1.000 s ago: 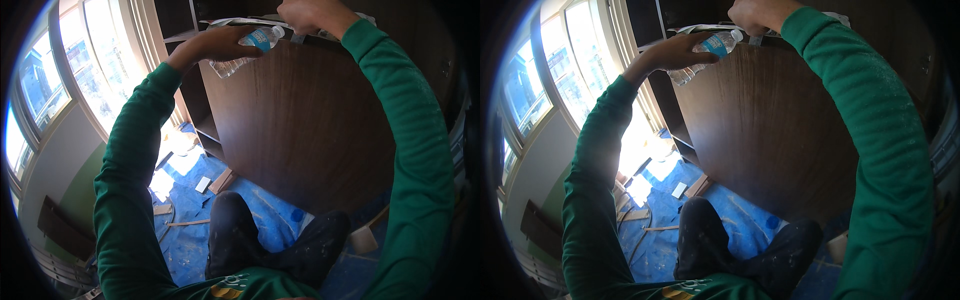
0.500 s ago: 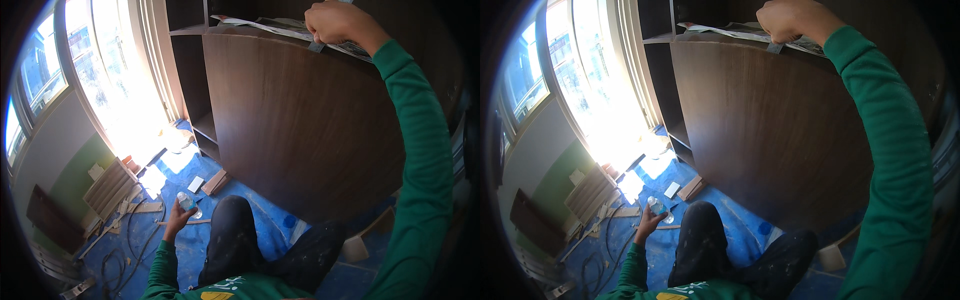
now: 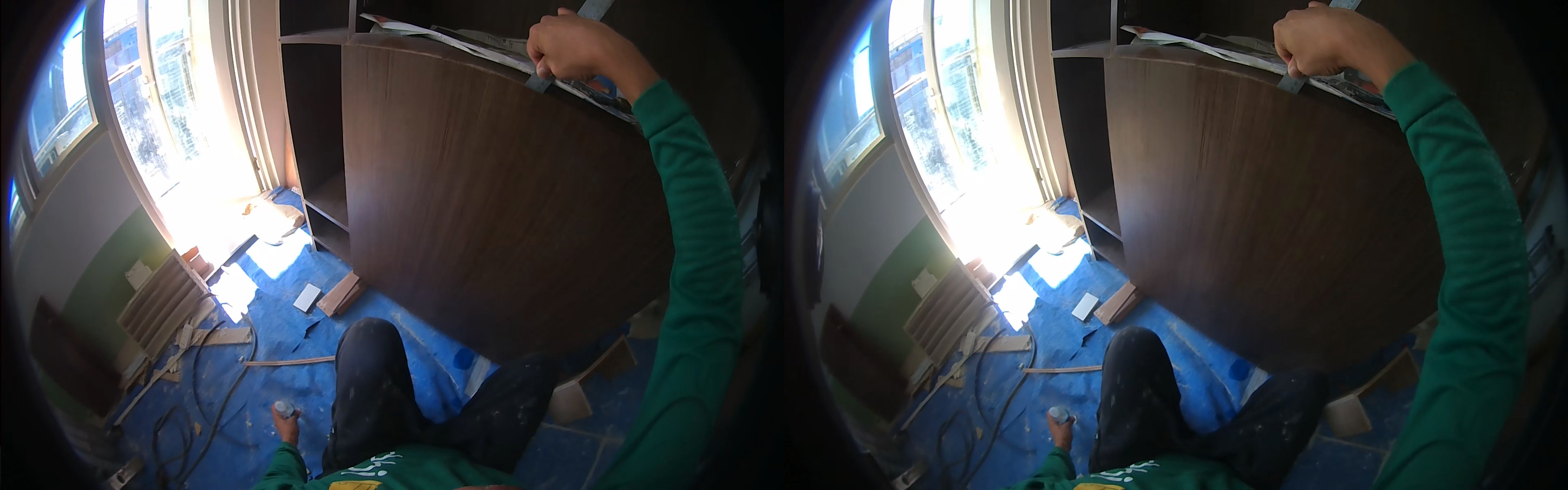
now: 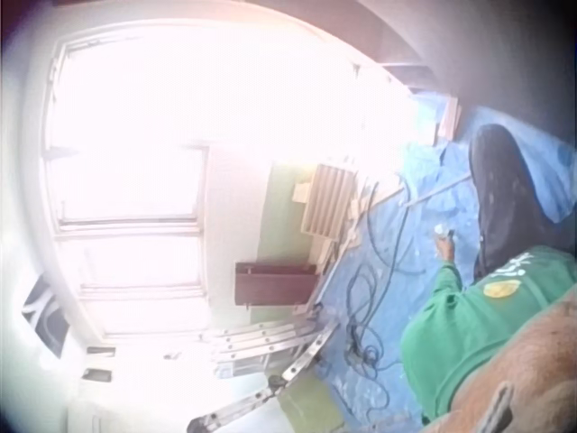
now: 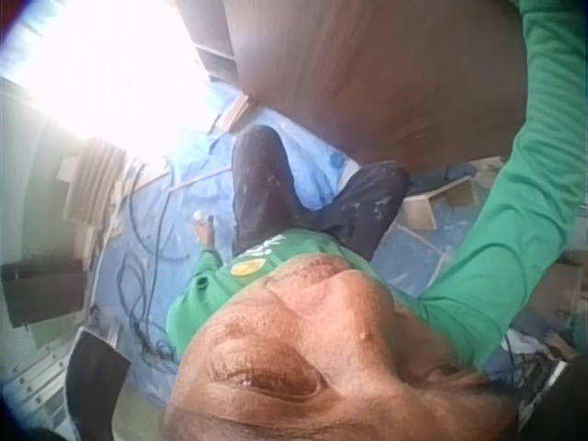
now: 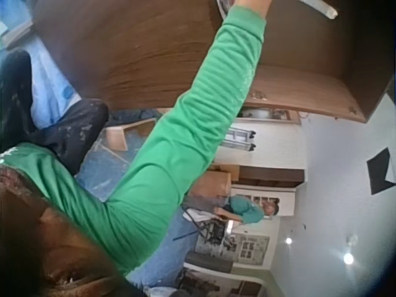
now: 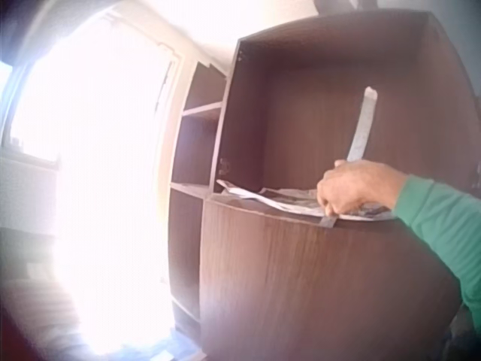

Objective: The person applies edge banding to a wooden furniture panel. They repeatedly wet the edge with a water bottle, press the banding strip along the edge, and smooth it with a tool.

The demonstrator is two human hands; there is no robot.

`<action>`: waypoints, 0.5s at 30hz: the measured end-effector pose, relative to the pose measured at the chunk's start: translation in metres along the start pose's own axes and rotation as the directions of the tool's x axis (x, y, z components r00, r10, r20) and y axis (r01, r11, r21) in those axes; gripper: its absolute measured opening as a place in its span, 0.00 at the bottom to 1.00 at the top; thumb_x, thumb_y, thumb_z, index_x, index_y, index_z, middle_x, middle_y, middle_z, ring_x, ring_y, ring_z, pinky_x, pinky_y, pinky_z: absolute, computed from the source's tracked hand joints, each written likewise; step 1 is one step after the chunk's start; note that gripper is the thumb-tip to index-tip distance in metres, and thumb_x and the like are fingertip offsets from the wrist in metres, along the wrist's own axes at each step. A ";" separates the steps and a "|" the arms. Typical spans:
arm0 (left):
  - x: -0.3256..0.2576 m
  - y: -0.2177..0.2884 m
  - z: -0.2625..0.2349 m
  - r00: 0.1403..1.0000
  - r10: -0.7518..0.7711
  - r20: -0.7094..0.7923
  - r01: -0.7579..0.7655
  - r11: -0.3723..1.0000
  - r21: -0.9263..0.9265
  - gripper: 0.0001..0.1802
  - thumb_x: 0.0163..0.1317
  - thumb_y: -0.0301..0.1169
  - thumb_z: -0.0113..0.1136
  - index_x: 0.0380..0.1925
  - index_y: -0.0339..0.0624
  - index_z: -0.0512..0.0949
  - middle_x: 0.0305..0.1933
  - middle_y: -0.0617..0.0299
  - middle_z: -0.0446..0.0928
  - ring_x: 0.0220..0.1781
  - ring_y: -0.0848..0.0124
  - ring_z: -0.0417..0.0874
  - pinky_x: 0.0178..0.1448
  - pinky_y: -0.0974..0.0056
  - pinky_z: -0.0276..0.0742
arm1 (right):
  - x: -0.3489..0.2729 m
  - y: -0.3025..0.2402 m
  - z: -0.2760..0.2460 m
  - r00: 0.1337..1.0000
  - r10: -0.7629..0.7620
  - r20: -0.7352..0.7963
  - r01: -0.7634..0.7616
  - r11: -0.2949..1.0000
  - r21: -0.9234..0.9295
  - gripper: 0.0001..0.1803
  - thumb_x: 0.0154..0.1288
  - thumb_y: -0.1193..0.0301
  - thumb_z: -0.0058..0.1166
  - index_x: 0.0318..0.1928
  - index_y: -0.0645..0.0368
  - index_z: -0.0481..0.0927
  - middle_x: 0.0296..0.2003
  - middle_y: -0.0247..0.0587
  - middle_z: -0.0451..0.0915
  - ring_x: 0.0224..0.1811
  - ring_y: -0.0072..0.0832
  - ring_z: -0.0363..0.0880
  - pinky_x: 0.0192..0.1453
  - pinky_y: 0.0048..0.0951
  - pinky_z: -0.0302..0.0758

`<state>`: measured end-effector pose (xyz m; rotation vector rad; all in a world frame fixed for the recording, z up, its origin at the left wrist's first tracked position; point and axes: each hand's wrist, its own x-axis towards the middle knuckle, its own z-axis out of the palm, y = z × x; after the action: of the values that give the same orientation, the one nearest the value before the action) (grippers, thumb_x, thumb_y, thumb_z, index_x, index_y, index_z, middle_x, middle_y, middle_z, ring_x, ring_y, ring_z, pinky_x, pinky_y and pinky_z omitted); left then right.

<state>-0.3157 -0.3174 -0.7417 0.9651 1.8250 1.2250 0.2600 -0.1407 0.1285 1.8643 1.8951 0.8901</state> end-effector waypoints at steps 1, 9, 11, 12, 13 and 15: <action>-0.002 0.001 0.004 1.000 0.002 0.012 -0.002 1.000 0.008 0.38 0.56 0.15 0.80 0.64 0.45 0.73 0.57 0.62 0.80 0.61 0.65 0.82 0.68 0.58 0.77 | 0.001 -0.007 -0.005 0.999 0.029 0.046 -0.029 1.000 0.007 0.05 0.72 0.71 0.63 0.38 0.58 0.88 0.36 0.45 0.87 0.43 0.40 0.86 0.73 0.52 0.73; 0.008 -0.002 -0.004 0.997 0.012 0.073 0.002 0.982 -0.190 0.44 0.53 0.13 0.80 0.70 0.41 0.71 0.60 0.59 0.80 0.62 0.64 0.83 0.67 0.59 0.80 | -0.012 -0.001 -0.001 0.992 0.129 0.015 -0.130 0.990 0.051 0.05 0.71 0.68 0.67 0.40 0.55 0.91 0.37 0.39 0.91 0.43 0.41 0.89 0.65 0.55 0.81; 0.010 0.000 0.008 0.996 -0.064 0.061 0.074 0.982 -0.176 0.42 0.54 0.14 0.80 0.68 0.41 0.72 0.59 0.59 0.80 0.61 0.64 0.83 0.66 0.59 0.80 | 0.004 -0.007 -0.009 1.000 0.029 0.000 -0.029 0.999 -0.036 0.09 0.71 0.66 0.67 0.47 0.53 0.92 0.44 0.40 0.92 0.49 0.43 0.89 0.64 0.54 0.81; 0.012 0.012 0.020 0.990 -0.128 0.055 0.135 0.979 -0.150 0.41 0.54 0.14 0.79 0.67 0.41 0.72 0.58 0.59 0.80 0.60 0.64 0.83 0.66 0.59 0.80 | 0.007 -0.005 -0.010 1.000 0.005 0.014 -0.004 0.997 -0.072 0.11 0.71 0.65 0.66 0.50 0.52 0.92 0.47 0.41 0.92 0.51 0.43 0.89 0.63 0.54 0.82; 0.020 0.028 0.042 0.983 -0.165 0.076 0.174 0.976 -0.131 0.40 0.55 0.15 0.79 0.67 0.41 0.72 0.57 0.59 0.81 0.60 0.64 0.84 0.65 0.59 0.80 | 0.007 -0.002 -0.009 0.999 0.004 0.037 -0.001 0.995 -0.098 0.14 0.71 0.64 0.66 0.54 0.52 0.92 0.51 0.41 0.92 0.54 0.44 0.90 0.62 0.54 0.82; 0.023 0.049 0.064 0.971 -0.207 0.124 0.218 0.973 -0.082 0.38 0.55 0.16 0.79 0.65 0.41 0.73 0.56 0.59 0.81 0.59 0.63 0.84 0.64 0.58 0.81 | 0.021 -0.001 0.001 0.997 -0.027 0.072 0.035 0.994 -0.102 0.20 0.71 0.61 0.66 0.61 0.50 0.92 0.57 0.42 0.92 0.60 0.45 0.90 0.61 0.53 0.83</action>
<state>-0.2613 -0.2580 -0.7172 0.7499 1.7152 1.0913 0.2575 -0.1199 0.1311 1.7774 1.7963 0.8829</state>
